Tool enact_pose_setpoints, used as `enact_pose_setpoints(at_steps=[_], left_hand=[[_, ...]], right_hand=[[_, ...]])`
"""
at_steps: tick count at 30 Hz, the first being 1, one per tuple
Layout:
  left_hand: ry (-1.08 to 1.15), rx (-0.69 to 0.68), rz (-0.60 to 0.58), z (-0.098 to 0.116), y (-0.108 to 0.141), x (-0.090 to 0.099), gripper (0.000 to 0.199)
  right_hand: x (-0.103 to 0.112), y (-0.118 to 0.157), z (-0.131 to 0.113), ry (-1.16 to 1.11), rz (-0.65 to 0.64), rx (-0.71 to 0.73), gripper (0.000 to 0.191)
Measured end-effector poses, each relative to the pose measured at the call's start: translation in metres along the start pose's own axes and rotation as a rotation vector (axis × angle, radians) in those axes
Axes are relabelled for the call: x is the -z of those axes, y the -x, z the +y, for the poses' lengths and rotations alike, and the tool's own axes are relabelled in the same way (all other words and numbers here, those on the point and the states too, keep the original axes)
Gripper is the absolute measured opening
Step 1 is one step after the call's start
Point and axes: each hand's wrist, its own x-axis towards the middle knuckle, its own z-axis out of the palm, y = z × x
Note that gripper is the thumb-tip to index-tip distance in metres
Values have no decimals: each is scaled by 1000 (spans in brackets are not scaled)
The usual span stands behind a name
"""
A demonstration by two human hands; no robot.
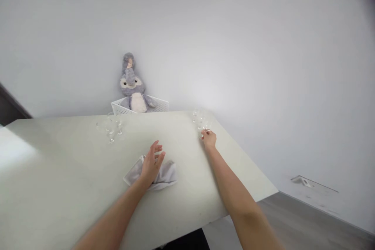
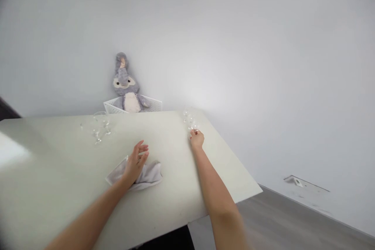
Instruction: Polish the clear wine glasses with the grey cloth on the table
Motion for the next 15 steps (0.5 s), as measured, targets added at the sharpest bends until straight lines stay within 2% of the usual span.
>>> enact_pose_setpoints(at_steps=[8, 13, 15], left_hand=[[16, 41, -5, 0, 0, 0, 41], [28, 56, 36, 2, 1, 0, 36], [66, 59, 73, 5, 1, -1, 35]], right_hand=[[-1, -10, 6, 51, -1, -31, 29], [16, 11, 7, -16, 41, -54, 49], [27, 26, 6, -42, 44, -58, 51]])
